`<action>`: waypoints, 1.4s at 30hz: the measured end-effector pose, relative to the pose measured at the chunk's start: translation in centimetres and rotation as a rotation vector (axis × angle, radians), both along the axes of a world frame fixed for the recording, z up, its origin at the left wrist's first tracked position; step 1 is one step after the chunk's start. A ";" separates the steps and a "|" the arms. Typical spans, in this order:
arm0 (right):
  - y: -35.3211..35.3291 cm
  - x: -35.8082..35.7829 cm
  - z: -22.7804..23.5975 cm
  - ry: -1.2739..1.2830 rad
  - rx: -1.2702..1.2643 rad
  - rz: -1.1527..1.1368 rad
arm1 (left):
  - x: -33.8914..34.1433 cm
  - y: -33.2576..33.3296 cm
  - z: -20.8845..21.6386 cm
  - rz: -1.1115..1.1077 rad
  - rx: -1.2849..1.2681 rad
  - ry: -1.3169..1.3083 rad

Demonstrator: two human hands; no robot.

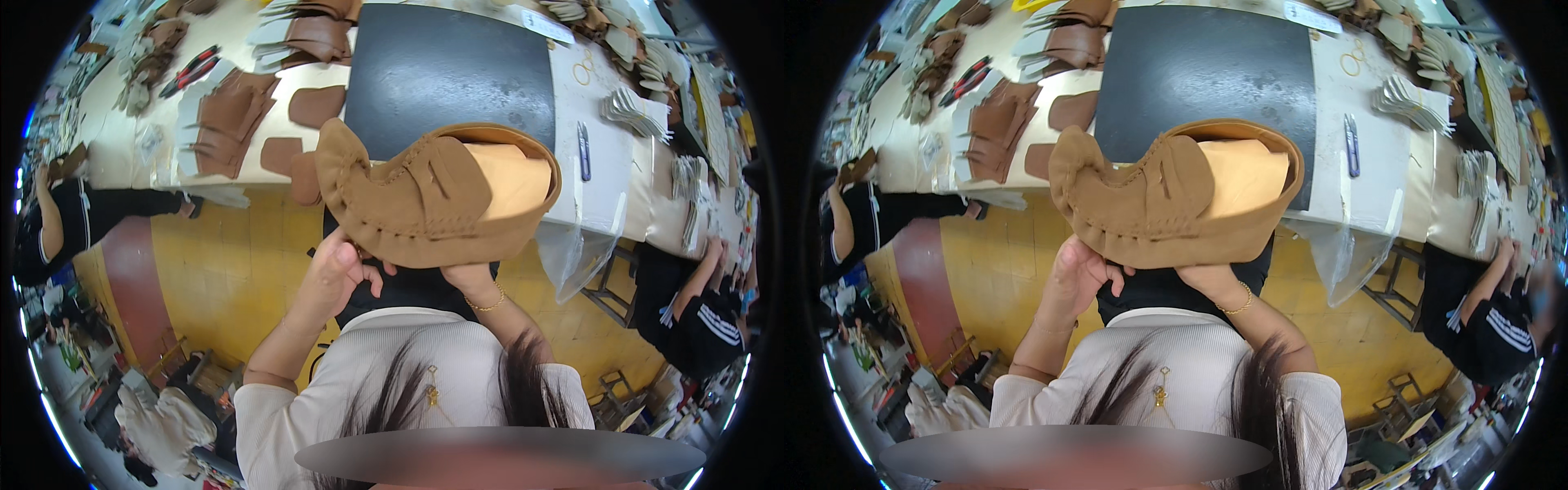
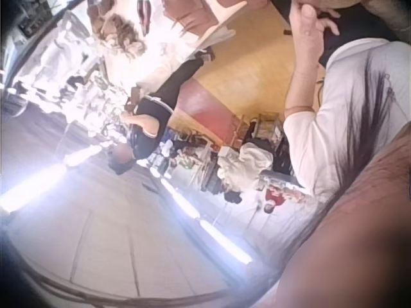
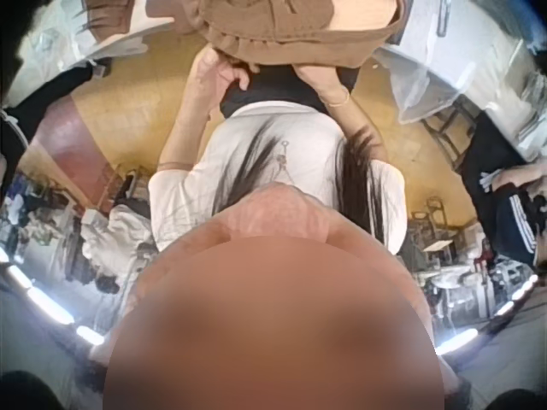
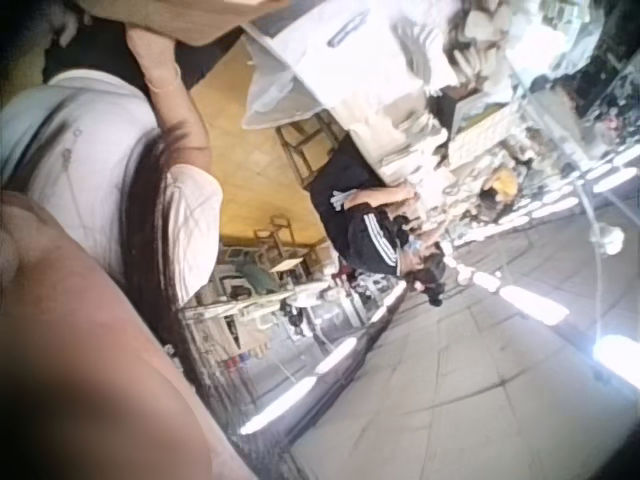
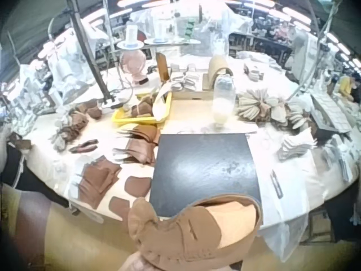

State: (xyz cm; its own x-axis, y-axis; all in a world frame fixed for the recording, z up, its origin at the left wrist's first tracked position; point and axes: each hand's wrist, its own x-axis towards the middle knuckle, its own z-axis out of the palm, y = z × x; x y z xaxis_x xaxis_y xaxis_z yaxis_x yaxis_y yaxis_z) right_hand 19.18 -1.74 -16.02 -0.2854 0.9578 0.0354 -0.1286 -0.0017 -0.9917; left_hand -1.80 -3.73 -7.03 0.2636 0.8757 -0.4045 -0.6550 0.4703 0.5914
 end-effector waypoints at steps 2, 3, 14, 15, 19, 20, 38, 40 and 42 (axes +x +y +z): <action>-1.2 -0.1 -1.7 -0.208 0.147 0.079 | 0.0 -0.4 -0.4 0.002 -0.069 0.225; -1.7 0.0 -2.4 -0.306 0.267 0.103 | 0.0 -0.3 -0.5 0.024 -0.058 0.326; 1.5 9.8 9.5 -0.406 -0.474 0.512 | 0.3 2.9 0.5 0.202 0.193 0.280; 1.9 9.4 10.9 -0.495 0.091 0.251 | 0.5 3.0 0.4 0.197 0.207 0.325; 5.1 4.3 12.3 -0.814 0.674 0.042 | 1.3 3.3 0.0 0.194 0.275 0.489; 5.7 2.7 11.8 -0.726 0.737 0.054 | 1.5 3.3 0.0 0.196 0.321 0.492; 7.5 0.0 10.9 -0.429 0.773 -0.078 | 3.1 4.9 0.2 0.293 0.310 0.546; 7.7 -0.3 10.5 -0.380 0.682 -0.047 | 3.1 5.3 0.6 0.283 0.296 0.525; 7.9 -0.7 10.0 -0.389 0.678 -0.022 | 3.1 5.6 0.8 0.245 0.303 0.533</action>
State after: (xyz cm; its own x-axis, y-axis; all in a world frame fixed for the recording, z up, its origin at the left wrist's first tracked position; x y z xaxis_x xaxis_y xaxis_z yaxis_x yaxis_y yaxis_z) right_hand 18.52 6.17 -5.99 -0.3780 0.7687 0.5160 0.2356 0.6188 -0.7494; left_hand 1.32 1.83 -6.21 -0.1263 0.9805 -0.1507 -0.3029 0.1066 0.9470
